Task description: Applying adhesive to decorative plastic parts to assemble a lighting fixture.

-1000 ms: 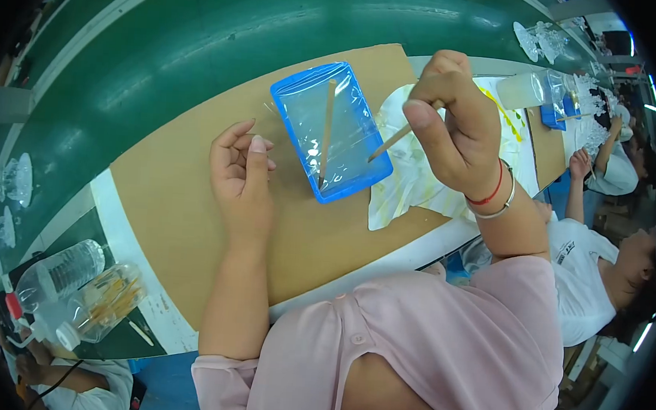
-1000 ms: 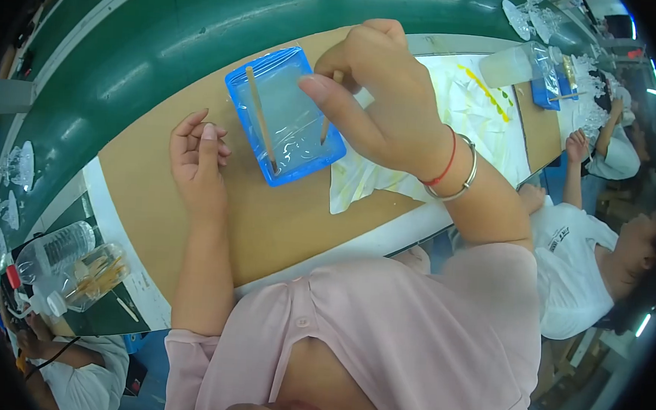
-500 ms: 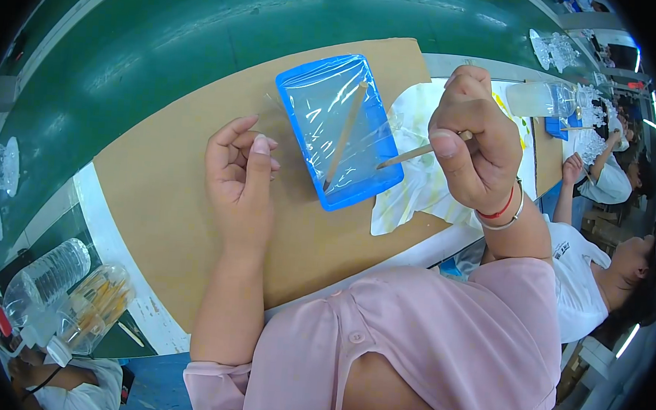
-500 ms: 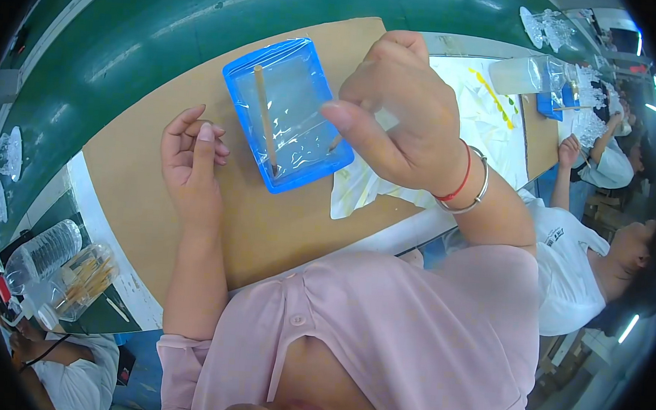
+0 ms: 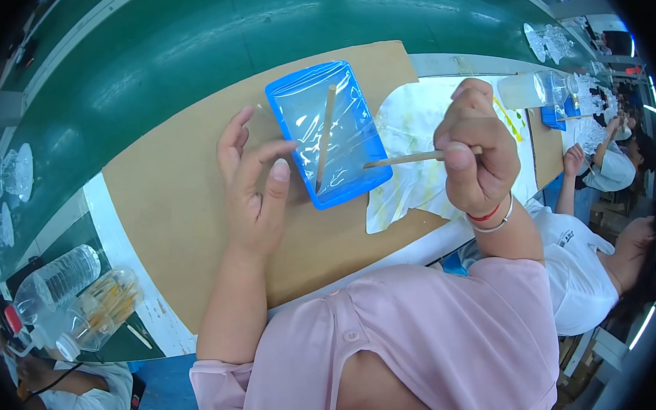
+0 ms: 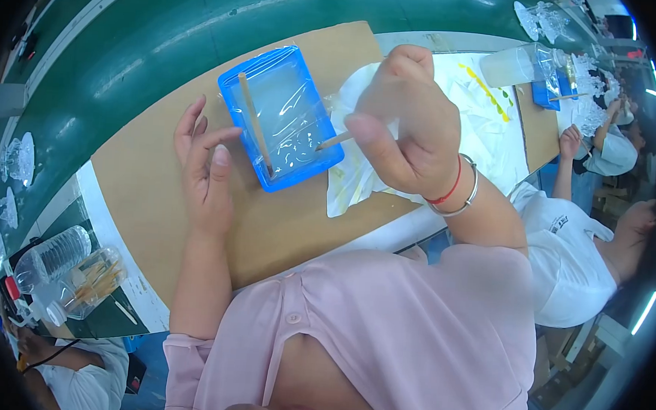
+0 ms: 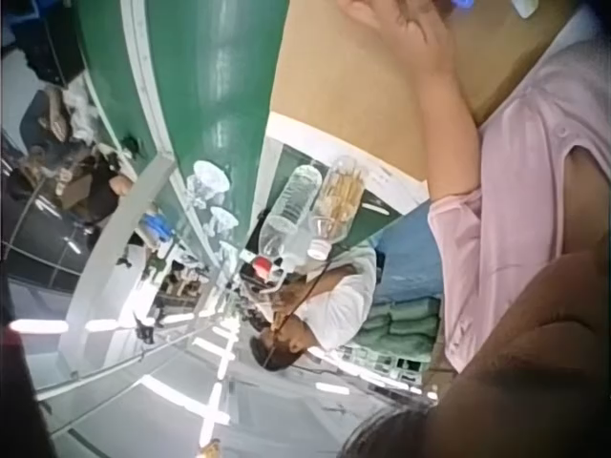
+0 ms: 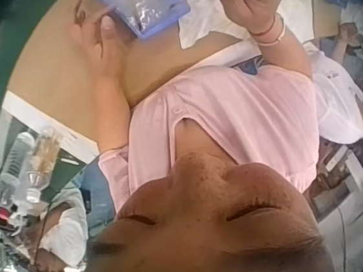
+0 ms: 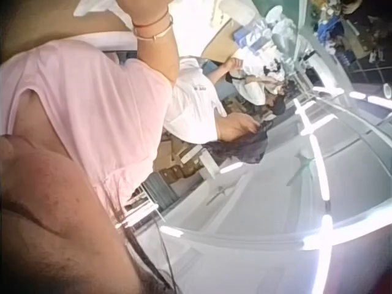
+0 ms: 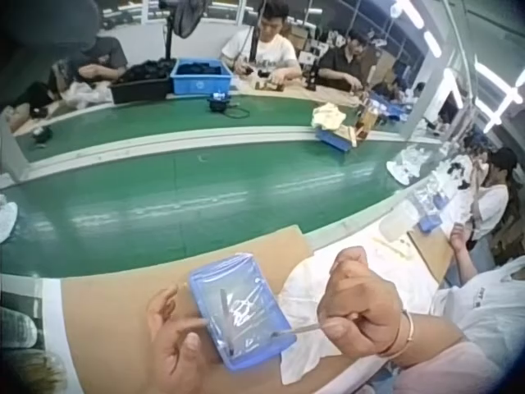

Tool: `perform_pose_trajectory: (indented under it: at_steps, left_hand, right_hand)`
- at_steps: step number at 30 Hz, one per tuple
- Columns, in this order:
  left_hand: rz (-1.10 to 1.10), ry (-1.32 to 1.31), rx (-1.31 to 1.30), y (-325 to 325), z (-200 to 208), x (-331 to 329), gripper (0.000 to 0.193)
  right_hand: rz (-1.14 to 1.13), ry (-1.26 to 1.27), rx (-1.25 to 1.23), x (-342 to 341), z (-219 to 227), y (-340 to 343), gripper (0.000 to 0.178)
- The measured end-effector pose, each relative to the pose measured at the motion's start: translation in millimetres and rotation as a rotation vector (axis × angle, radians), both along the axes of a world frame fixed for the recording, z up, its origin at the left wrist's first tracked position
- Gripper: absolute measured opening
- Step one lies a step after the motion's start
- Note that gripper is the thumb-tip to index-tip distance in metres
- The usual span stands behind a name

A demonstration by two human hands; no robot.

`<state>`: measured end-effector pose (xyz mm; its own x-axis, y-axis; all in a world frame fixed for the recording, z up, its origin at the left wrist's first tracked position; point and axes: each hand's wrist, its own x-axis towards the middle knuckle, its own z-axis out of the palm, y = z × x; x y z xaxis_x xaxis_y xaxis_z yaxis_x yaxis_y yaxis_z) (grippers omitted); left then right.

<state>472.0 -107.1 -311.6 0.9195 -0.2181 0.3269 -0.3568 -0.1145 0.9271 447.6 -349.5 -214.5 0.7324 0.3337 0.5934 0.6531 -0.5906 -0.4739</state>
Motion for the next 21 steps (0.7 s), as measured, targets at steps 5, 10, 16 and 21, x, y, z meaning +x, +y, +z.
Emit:
perform_pose_trajectory:
  at_steps: [5,10,16,21]
  left_hand:
    - [-0.093,-0.019,0.053,1.0,1.2,-2.0,0.017]
    - [-0.114,-0.035,0.111,0.5,2.5,-1.8,0.023]
    - [-0.105,-0.051,0.134,-3.9,1.5,-5.4,0.029]
    - [-0.114,-0.093,0.145,-5.7,-0.1,-7.3,0.03]
  right_hand:
    - [-0.063,-0.064,0.092,-14.5,3.4,-2.8,0.021]
    - [-0.107,-0.136,0.115,-28.5,3.6,-7.9,0.022]
    - [-0.178,-0.24,0.227,-43.2,-10.8,-12.6,0.021]
    - [-0.324,-0.21,0.443,-54.4,-22.4,-10.2,0.017]
